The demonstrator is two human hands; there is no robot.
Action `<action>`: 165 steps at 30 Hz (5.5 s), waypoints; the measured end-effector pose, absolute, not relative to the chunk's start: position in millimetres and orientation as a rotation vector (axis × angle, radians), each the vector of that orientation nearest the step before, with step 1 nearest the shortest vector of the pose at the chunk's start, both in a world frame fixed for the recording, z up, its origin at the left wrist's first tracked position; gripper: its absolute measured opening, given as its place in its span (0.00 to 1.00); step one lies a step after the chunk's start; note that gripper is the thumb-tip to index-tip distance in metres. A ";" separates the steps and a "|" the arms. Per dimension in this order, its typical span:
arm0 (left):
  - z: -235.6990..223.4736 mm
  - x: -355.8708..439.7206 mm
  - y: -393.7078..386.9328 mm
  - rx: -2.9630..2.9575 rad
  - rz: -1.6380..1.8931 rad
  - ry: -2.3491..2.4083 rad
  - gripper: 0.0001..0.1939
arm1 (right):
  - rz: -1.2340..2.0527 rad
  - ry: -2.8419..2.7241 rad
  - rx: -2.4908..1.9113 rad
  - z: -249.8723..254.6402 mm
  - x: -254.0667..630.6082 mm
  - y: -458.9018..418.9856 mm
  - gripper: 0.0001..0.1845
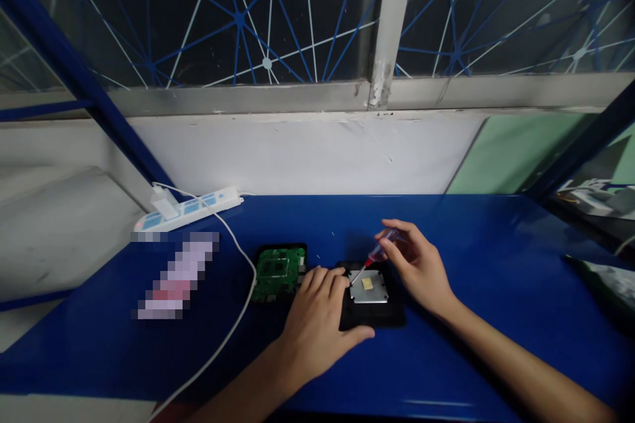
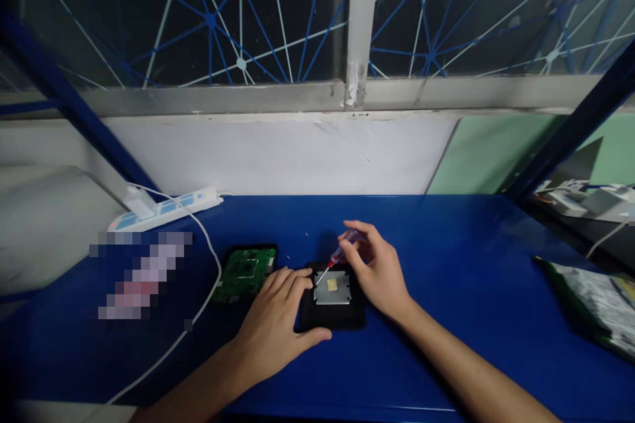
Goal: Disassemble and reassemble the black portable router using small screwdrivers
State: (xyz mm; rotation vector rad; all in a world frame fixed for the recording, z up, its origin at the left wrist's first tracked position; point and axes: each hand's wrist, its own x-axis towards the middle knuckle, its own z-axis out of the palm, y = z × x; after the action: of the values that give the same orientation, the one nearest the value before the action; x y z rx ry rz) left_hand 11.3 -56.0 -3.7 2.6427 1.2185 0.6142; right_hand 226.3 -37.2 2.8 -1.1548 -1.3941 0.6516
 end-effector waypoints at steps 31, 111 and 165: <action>-4.2 11.6 -56.1 2.653 0.633 1.214 0.33 | 0.628 -1.442 -1.135 3.3 227.1 -36.6 0.17; -2.7 10.7 -56.7 2.686 0.483 1.222 0.28 | 0.261 -1.849 -0.966 15.5 226.4 -54.0 0.22; 14.9 5.0 -11.9 2.701 0.395 0.744 0.45 | 0.210 -1.848 -0.852 23.4 189.9 -47.8 0.30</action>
State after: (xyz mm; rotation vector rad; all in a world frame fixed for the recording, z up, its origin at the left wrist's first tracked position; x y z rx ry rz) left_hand 5.0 -11.9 14.9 2.7014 0.7435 0.3953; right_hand 189.9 -47.8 23.4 -0.8516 -1.8483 0.2105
